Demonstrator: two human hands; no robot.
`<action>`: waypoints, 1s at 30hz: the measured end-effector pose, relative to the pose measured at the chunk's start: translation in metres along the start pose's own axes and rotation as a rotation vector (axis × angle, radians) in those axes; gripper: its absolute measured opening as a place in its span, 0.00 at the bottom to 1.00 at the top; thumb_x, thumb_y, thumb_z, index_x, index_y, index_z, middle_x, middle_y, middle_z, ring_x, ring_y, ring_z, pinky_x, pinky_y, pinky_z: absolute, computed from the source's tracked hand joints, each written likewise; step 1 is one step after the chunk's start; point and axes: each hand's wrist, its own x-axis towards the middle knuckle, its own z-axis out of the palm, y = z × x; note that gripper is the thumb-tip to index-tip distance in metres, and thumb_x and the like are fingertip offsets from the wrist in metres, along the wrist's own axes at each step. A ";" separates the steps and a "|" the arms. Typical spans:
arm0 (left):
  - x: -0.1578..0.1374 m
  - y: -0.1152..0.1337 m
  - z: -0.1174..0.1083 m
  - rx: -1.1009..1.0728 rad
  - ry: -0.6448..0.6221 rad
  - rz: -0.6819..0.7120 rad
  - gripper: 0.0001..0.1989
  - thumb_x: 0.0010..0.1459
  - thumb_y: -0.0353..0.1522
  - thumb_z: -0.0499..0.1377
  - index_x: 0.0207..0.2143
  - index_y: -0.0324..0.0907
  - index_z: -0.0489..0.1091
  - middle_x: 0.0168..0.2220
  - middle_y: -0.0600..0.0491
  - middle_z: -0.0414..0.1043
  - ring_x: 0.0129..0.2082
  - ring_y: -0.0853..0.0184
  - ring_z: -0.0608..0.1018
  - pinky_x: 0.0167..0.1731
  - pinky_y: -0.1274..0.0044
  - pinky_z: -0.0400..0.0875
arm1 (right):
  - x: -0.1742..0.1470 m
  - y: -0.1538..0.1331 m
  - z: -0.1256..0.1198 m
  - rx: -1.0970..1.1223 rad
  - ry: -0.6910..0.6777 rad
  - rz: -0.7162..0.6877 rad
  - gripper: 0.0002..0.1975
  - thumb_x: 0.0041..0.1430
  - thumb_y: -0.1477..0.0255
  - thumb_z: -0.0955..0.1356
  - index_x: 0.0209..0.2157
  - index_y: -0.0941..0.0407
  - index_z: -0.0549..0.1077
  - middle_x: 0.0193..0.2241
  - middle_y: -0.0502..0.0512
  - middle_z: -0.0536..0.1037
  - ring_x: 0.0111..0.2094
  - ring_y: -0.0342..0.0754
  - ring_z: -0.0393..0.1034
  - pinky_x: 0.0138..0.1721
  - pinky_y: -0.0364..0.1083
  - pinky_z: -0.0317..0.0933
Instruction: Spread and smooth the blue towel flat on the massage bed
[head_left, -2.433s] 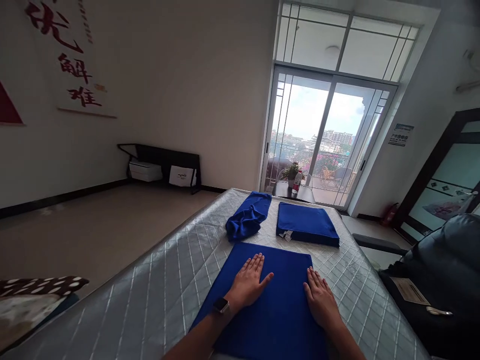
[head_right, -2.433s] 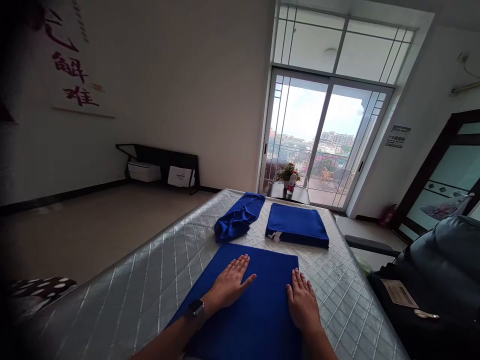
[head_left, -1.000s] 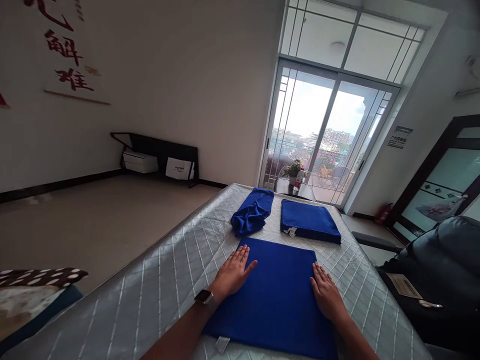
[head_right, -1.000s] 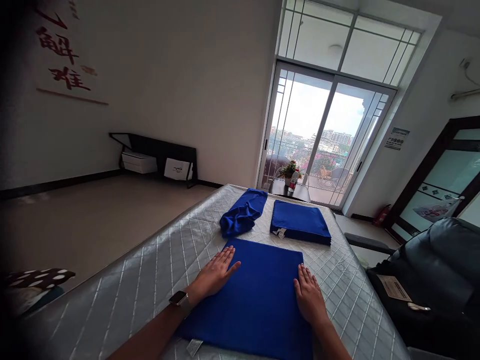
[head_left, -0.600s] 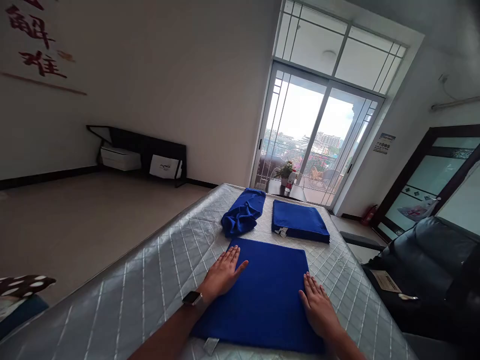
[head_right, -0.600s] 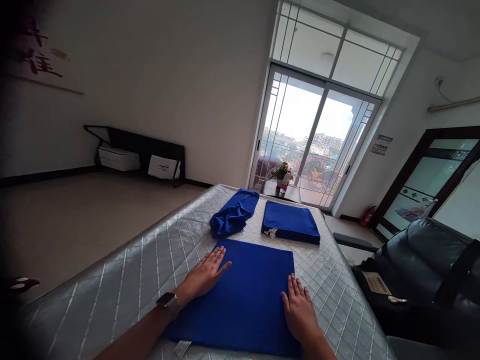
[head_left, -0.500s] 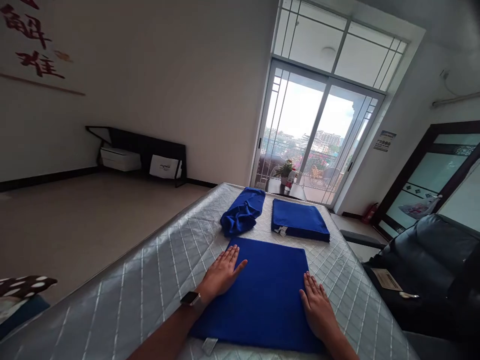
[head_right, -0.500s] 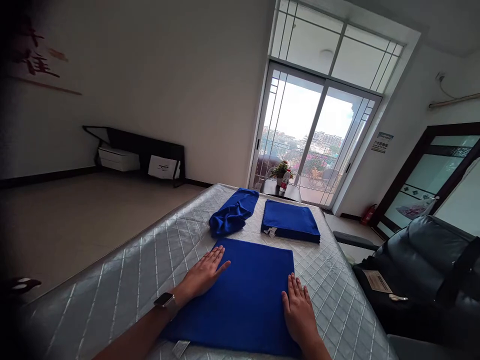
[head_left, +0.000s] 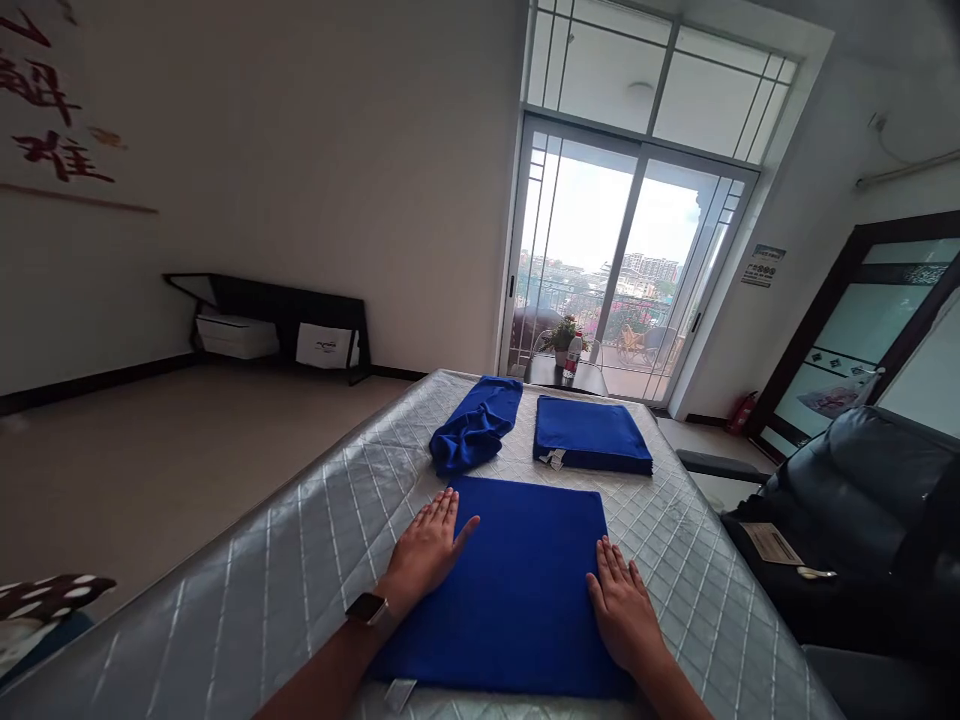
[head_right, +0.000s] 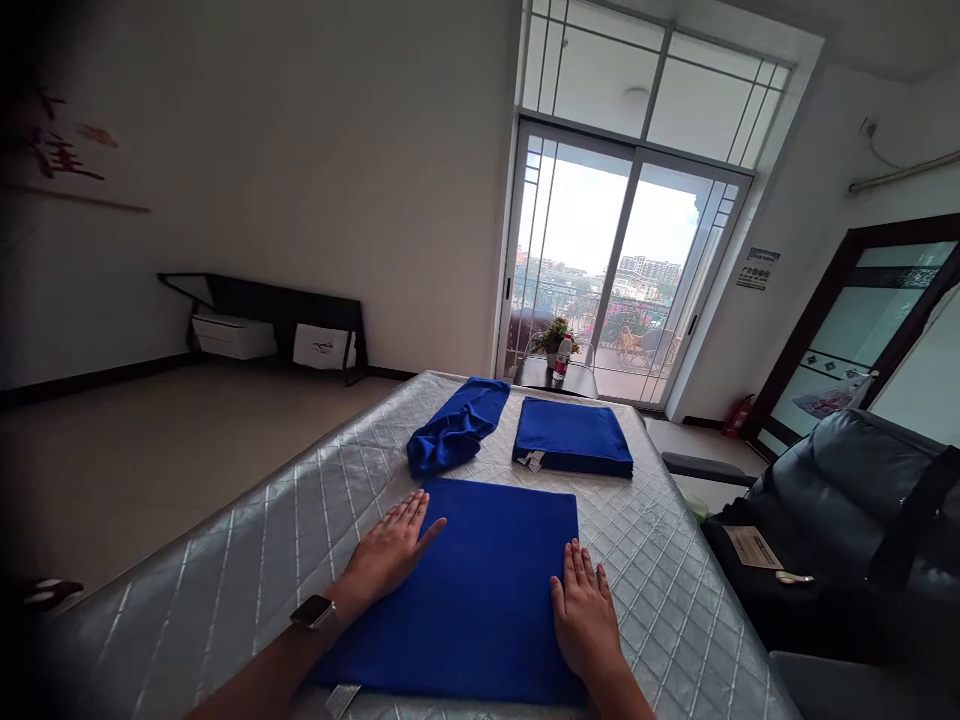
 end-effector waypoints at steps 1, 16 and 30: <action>-0.002 0.008 -0.003 0.000 -0.006 0.019 0.41 0.66 0.54 0.36 0.66 0.33 0.56 0.66 0.39 0.56 0.67 0.51 0.58 0.64 0.58 0.55 | 0.000 0.000 0.000 0.004 0.003 0.001 0.32 0.68 0.61 0.48 0.69 0.60 0.44 0.70 0.53 0.42 0.70 0.47 0.35 0.68 0.54 0.32; -0.029 0.227 0.011 -0.340 -0.259 0.489 0.32 0.70 0.46 0.33 0.70 0.38 0.45 0.69 0.42 0.49 0.69 0.58 0.52 0.66 0.61 0.52 | -0.003 0.007 0.002 -0.060 -0.041 -0.067 0.32 0.65 0.68 0.54 0.69 0.56 0.44 0.70 0.52 0.39 0.70 0.51 0.32 0.68 0.54 0.30; -0.035 0.217 0.005 -0.278 -0.311 0.423 0.35 0.69 0.48 0.32 0.69 0.35 0.48 0.70 0.44 0.48 0.70 0.58 0.50 0.68 0.62 0.49 | -0.005 0.003 -0.005 -0.038 -0.024 -0.035 0.31 0.65 0.71 0.52 0.69 0.57 0.44 0.70 0.54 0.39 0.70 0.51 0.34 0.68 0.55 0.34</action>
